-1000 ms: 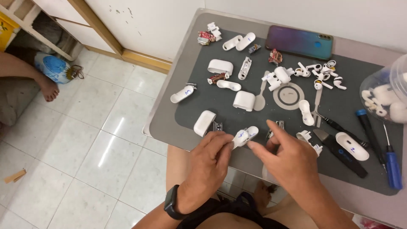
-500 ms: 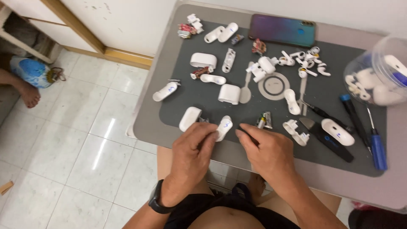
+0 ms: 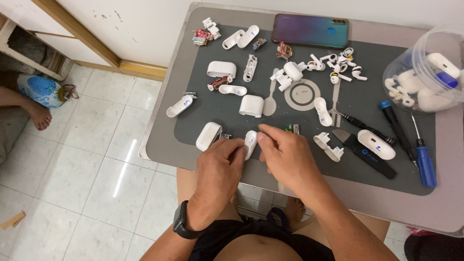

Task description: Fitting internal components like batteries and circuit boards into earbud charging case shells on a repair mat.

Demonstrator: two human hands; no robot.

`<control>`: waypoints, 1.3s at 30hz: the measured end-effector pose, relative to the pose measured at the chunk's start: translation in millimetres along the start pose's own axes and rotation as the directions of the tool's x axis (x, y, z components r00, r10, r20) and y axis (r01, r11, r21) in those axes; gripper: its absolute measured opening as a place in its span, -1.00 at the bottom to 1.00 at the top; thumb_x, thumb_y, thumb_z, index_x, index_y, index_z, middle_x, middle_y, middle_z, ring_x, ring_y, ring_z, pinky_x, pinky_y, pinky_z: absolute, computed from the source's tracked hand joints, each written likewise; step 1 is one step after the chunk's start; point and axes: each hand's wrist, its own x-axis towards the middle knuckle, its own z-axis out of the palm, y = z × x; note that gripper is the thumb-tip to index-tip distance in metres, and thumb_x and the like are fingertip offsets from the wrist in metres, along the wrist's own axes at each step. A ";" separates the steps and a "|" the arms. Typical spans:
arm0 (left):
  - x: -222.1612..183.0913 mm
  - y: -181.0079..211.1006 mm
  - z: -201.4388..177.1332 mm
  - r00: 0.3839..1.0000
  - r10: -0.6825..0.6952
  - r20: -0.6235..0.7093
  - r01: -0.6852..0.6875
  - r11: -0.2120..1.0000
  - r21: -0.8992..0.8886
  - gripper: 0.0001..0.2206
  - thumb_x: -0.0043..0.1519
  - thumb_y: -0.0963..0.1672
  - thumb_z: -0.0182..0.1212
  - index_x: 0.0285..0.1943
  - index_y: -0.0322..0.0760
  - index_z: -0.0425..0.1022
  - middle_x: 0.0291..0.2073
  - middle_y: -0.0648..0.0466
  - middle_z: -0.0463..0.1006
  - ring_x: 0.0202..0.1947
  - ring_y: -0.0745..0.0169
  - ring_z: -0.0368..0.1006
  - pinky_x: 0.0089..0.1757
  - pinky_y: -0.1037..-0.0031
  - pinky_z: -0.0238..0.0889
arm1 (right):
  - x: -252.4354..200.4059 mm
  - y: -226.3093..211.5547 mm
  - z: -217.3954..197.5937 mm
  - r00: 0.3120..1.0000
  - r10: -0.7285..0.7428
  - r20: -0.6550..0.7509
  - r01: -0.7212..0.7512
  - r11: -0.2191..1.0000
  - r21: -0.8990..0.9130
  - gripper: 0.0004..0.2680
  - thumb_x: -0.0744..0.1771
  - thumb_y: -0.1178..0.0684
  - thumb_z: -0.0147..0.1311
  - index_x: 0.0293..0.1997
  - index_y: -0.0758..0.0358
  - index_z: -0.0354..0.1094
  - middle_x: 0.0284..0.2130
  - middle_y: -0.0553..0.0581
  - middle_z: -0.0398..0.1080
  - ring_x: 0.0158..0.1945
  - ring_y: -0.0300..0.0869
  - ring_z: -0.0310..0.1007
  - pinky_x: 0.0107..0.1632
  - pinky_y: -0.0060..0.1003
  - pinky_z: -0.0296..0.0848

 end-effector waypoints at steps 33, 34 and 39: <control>-9.0 16.9 13.8 0.927 -0.285 0.245 0.368 0.559 -0.743 -0.70 0.18 -0.24 0.36 0.04 -0.69 0.56 -0.42 -0.47 0.66 -0.49 -0.13 0.67 -0.45 0.26 0.66 | -23.9 50.3 -1.8 0.946 -0.288 -0.151 0.323 0.772 0.547 -0.82 0.34 0.18 0.12 -0.06 0.57 0.47 -0.53 0.40 0.56 -0.51 -0.09 0.61 -0.43 -0.21 0.70; -8.7 16.4 14.6 0.926 -0.293 0.240 0.368 0.550 -0.749 -0.71 0.17 -0.24 0.37 0.02 -0.69 0.57 -0.47 -0.46 0.65 -0.51 -0.11 0.66 -0.46 0.27 0.65 | -24.4 50.5 -1.3 0.940 -0.304 -0.153 0.337 0.769 0.543 -0.81 0.35 0.19 0.11 -0.03 0.57 0.45 -0.54 0.38 0.55 -0.50 -0.11 0.59 -0.40 -0.21 0.70; -14.9 13.8 22.2 0.966 -0.225 0.125 0.244 0.655 -0.715 -0.77 0.18 -0.25 0.37 -0.03 -0.60 0.62 -0.52 -0.38 0.66 -0.54 0.00 0.65 -0.49 0.33 0.64 | -24.7 52.7 -0.1 0.942 -0.303 -0.140 0.330 0.773 0.543 -0.80 0.34 0.19 0.10 -0.02 0.59 0.46 -0.52 0.42 0.57 -0.50 -0.10 0.59 -0.43 -0.20 0.69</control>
